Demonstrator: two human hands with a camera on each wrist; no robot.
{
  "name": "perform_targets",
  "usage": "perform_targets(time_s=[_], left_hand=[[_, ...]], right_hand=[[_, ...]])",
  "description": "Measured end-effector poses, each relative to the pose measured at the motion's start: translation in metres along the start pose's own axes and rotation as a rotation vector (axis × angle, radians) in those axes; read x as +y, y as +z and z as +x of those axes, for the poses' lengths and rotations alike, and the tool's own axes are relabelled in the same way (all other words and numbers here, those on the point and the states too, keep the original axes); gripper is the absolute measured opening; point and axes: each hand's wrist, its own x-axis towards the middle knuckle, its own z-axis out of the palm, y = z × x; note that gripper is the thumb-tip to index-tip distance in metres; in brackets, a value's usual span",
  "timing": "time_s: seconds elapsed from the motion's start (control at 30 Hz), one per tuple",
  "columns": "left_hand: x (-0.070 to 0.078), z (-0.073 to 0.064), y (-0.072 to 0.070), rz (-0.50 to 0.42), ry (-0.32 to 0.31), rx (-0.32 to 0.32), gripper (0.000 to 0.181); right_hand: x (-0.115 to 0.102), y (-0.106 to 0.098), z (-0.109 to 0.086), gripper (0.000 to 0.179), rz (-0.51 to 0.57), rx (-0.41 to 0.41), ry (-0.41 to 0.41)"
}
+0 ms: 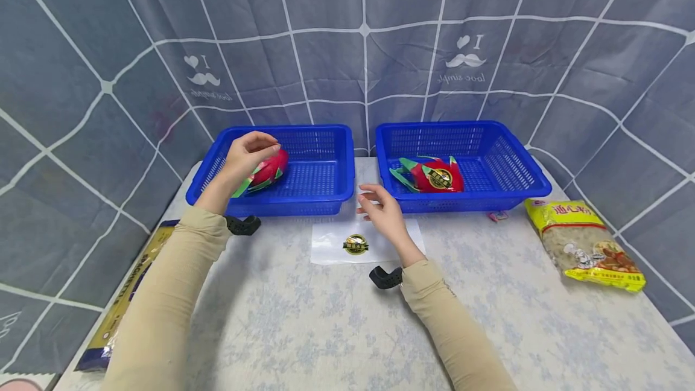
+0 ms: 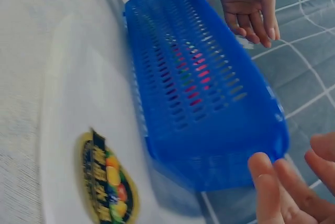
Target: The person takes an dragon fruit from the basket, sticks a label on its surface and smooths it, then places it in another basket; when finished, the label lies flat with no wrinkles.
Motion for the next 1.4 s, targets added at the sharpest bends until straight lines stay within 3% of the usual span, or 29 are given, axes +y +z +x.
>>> perform_targets(time_s=[0.23, 0.43, 0.63, 0.87, 1.07, 1.4], left_hand=[[-0.026, 0.007, -0.015, 0.028, -0.076, 0.073, 0.026], [-0.036, 0.009, -0.021, 0.055, -0.146, 0.066, 0.03], [-0.043, 0.011, -0.021, 0.147, -0.163, 0.071, 0.035], [-0.052, 0.015, -0.018, 0.222, -0.173, 0.125, 0.034], [-0.06, 0.014, -0.017, 0.228, -0.208, 0.175, 0.031], [-0.062, 0.015, -0.017, 0.296, -0.278, 0.169, 0.026]], right_hand=[[0.01, 0.011, 0.006, 0.028, 0.084, -0.024, -0.024], [0.014, 0.017, 0.007, 0.029, 0.101, -0.035, -0.025], [0.016, 0.014, 0.008, 0.032, 0.106, -0.09, -0.013], [-0.014, 0.007, -0.006, 0.034, 0.091, -0.179, -0.024], [-0.013, 0.006, -0.006, 0.035, 0.091, -0.21, -0.006], [0.02, 0.01, 0.006, 0.036, 0.111, -0.198, 0.0]])
